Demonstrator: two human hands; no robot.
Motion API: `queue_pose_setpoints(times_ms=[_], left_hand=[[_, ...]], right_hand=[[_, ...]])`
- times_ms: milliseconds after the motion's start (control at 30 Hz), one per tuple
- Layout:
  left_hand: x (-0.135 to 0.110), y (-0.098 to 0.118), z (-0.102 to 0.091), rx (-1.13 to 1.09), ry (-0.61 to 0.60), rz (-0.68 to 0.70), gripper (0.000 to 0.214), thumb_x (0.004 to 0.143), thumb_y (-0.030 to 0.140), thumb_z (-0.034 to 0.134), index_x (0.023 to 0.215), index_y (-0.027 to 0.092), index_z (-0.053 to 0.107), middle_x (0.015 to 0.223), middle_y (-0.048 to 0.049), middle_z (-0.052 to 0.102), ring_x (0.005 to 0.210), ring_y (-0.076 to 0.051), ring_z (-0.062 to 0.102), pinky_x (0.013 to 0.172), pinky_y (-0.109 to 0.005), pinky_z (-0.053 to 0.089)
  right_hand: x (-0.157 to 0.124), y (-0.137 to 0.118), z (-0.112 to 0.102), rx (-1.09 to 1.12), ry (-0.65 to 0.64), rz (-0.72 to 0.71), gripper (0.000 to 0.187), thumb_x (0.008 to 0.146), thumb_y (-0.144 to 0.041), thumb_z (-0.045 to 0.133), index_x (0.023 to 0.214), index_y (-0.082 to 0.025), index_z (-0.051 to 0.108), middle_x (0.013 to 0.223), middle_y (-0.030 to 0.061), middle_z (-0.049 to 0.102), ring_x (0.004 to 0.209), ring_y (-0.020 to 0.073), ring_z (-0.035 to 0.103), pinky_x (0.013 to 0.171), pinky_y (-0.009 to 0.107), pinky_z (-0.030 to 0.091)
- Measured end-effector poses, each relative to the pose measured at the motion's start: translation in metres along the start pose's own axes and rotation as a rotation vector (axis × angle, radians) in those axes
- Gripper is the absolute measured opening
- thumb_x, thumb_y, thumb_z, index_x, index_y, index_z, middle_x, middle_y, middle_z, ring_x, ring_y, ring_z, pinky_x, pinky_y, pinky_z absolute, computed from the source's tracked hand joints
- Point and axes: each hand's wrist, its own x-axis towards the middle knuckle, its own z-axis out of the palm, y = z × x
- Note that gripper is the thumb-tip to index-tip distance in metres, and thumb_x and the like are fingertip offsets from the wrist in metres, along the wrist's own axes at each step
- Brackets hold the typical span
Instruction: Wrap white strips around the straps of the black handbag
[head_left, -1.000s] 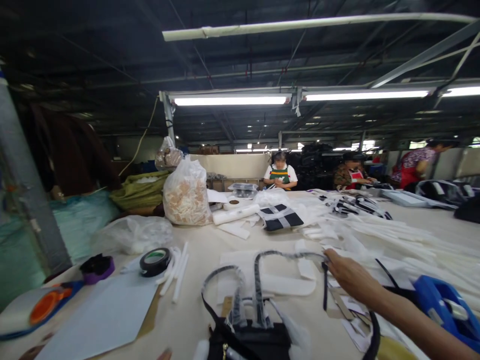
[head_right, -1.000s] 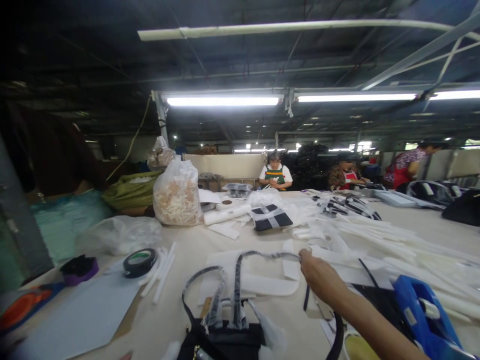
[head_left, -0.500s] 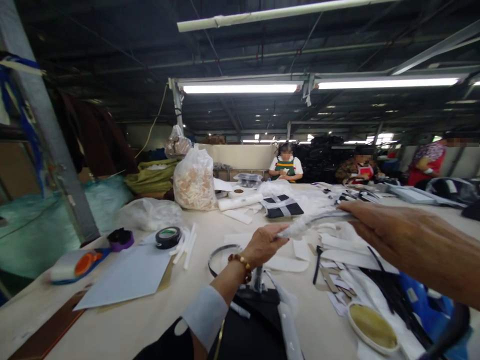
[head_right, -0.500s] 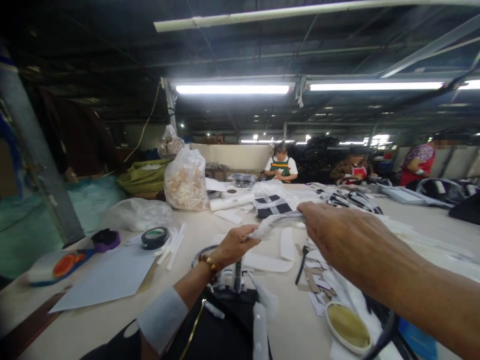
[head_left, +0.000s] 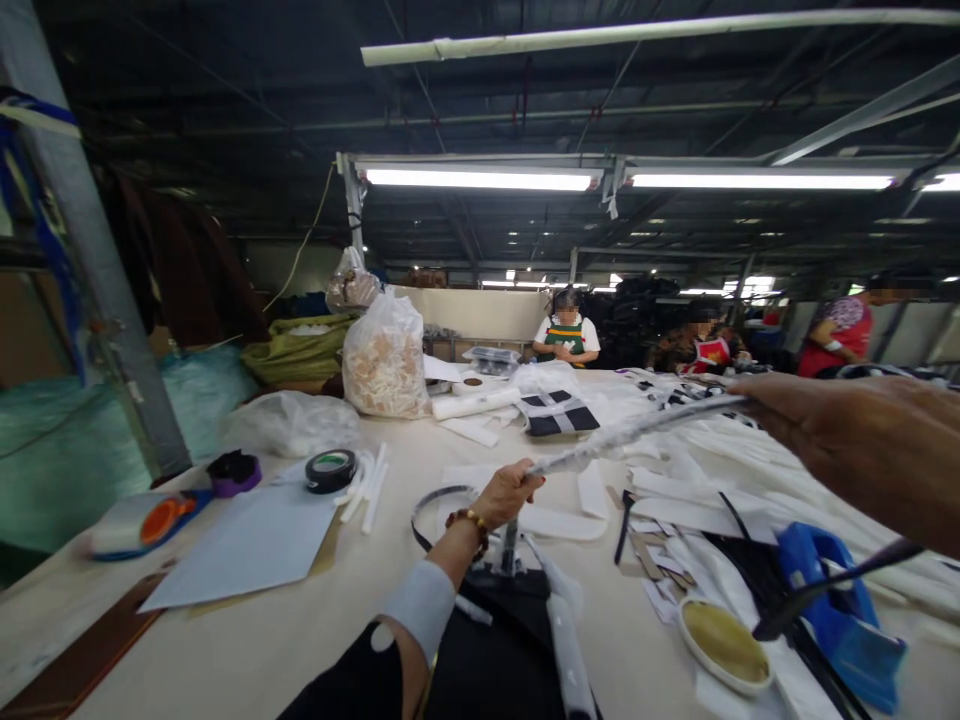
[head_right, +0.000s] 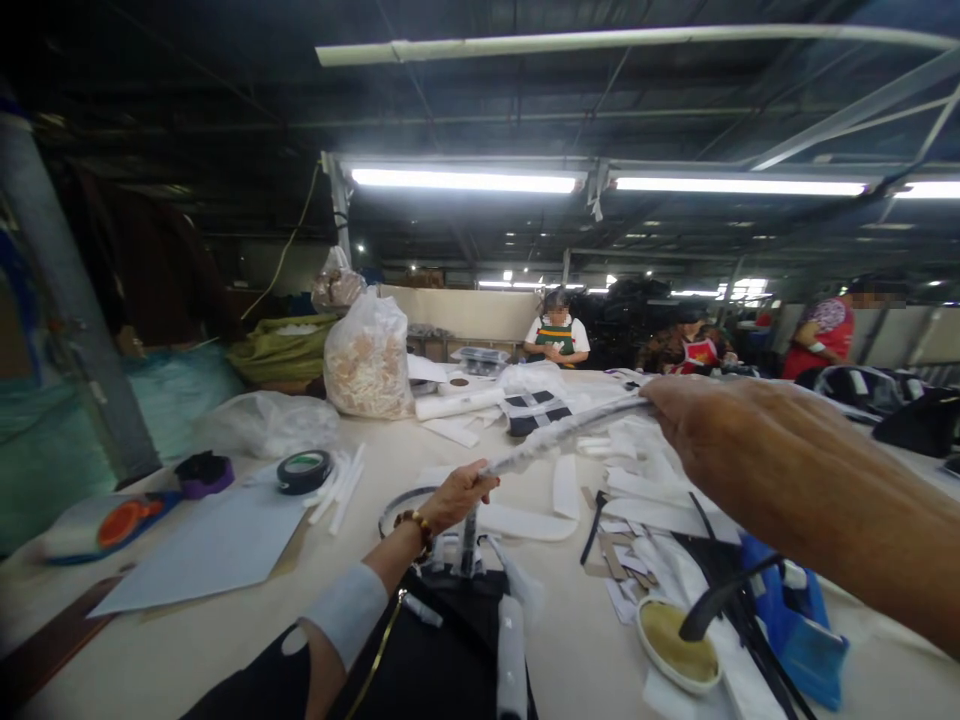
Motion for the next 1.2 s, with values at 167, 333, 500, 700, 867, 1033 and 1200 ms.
queue_pose_setpoints(times_ms=[167,333,500,700,867,1033,1200], left_hand=[[-0.001,-0.017,0.011,-0.053,-0.008,-0.044,0.021,0.085,0.033,0.049,0.074,0.015,0.051,0.058,0.0051,0.047,0.052,-0.01,0.042,0.057,-0.026,0.037],[0.001,-0.003,0.008,-0.122,-0.007,-0.06,0.014,0.075,0.026,0.059,0.071,0.015,0.052,0.061,0.0044,0.049,0.056,-0.01,0.044,0.058,-0.025,0.036],[0.006,0.056,0.002,-0.215,-0.069,0.082,0.024,0.065,0.028,0.064,0.083,0.015,0.056,0.071,0.0031,0.053,0.067,-0.011,0.046,0.062,-0.023,0.035],[0.011,0.103,0.007,-0.247,-0.069,0.196,0.019,0.067,0.033,0.06,0.07,0.015,0.053,0.063,0.0045,0.045,0.06,-0.009,0.039,0.056,-0.022,0.031],[0.017,0.106,0.014,-0.29,0.007,0.143,0.016,0.072,0.033,0.046,0.072,0.017,0.048,0.056,0.005,0.047,0.045,-0.007,0.039,0.046,-0.02,0.031],[0.022,0.102,0.008,-0.314,0.194,0.112,0.023,0.074,0.039,0.047,0.082,0.017,0.047,0.049,0.0091,0.035,0.043,-0.006,0.027,0.041,-0.017,0.021],[0.023,0.097,-0.007,-0.301,0.246,0.076,0.03,0.072,0.046,0.049,0.081,0.018,0.046,0.05,0.0091,0.033,0.044,-0.006,0.027,0.041,-0.016,0.021]], right_hand=[[0.001,0.005,-0.001,-0.177,-0.089,-0.035,0.013,0.078,-0.017,0.054,0.091,-0.019,0.054,0.068,0.0017,0.064,0.052,0.0136,0.059,0.047,0.023,0.035],[0.004,-0.001,-0.006,-0.229,-0.14,-0.02,0.011,0.081,-0.018,0.054,0.091,-0.02,0.052,0.058,-0.0029,0.056,0.047,0.0115,0.054,0.045,0.022,0.03],[0.013,-0.017,-0.019,-0.251,-0.297,0.085,0.01,0.084,-0.012,0.047,0.078,-0.02,0.048,0.059,-0.0007,0.054,0.055,0.0143,0.057,0.049,0.024,0.03],[0.014,-0.02,-0.026,-0.228,-0.243,0.02,0.015,0.088,-0.017,0.037,0.077,-0.021,0.047,0.061,0.0029,0.056,0.055,0.0195,0.058,0.049,0.027,0.027],[0.011,-0.007,-0.03,-0.159,-0.319,0.045,0.018,0.09,-0.026,0.034,0.078,-0.022,0.047,0.064,0.0045,0.058,0.062,0.0221,0.06,0.053,0.028,0.029],[0.006,0.016,-0.025,0.068,-0.326,0.076,0.027,0.089,-0.037,0.033,0.073,-0.021,0.048,0.063,0.0018,0.054,0.059,0.0152,0.051,0.055,0.026,0.031],[-0.013,0.038,-0.013,0.303,-0.37,0.141,0.031,0.087,-0.039,0.034,0.069,-0.019,0.05,0.06,-0.0012,0.047,0.057,0.0126,0.044,0.052,0.025,0.03]])
